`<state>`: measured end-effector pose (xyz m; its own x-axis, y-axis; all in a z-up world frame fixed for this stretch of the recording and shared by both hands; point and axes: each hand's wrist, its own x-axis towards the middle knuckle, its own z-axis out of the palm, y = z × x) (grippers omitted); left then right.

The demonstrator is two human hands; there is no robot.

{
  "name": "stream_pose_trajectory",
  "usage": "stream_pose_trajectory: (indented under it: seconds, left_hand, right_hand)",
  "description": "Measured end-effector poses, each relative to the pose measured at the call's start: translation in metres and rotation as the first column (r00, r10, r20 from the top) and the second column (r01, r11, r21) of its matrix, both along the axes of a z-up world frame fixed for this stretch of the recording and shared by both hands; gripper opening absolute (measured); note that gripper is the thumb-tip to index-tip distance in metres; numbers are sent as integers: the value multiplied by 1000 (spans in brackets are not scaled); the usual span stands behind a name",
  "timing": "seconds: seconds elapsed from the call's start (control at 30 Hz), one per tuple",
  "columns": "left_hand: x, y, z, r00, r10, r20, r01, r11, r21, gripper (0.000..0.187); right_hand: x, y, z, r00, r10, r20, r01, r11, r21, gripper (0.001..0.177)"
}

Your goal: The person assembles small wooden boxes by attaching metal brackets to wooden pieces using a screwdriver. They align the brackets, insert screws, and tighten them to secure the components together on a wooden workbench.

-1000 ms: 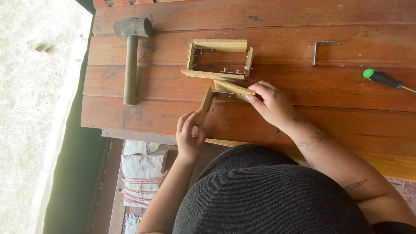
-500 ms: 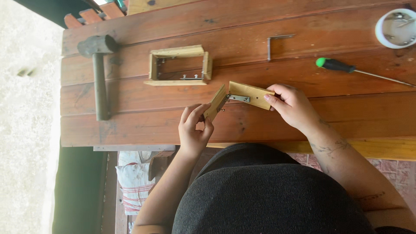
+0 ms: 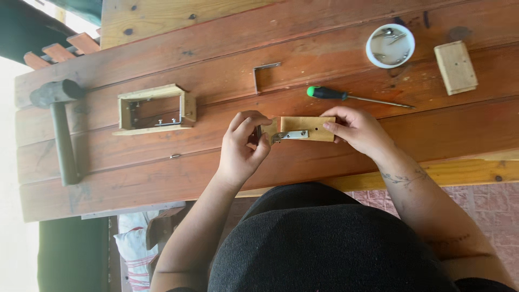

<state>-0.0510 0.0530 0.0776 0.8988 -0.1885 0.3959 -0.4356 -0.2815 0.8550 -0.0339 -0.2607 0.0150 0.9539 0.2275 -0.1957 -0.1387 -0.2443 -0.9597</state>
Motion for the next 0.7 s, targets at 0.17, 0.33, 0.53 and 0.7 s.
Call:
stream_pose_trajectory:
  seconds: [0.17, 0.33, 0.53, 0.7]
  left_hand:
    - [22, -33, -16, 1000, -15, 20, 15, 1000, 0, 24]
    - [37, -54, -19, 997, -50, 51, 50, 999, 4, 20]
    - [38, -66, -9, 993, -58, 106, 52, 997, 59, 20]
    - [37, -67, -7, 993, -44, 106, 38, 997, 63, 34]
  right_hand:
    - [10, -26, 1, 974, 49, 222, 4, 972, -235, 36]
    - [11, -30, -15, 858, 191, 476, 49, 893, -447, 35]
    - [2, -10, -1, 581, 393, 713, 136, 817, -561, 30]
    - [4, 0, -16, 536, 371, 758, 150, 842, -518, 23]
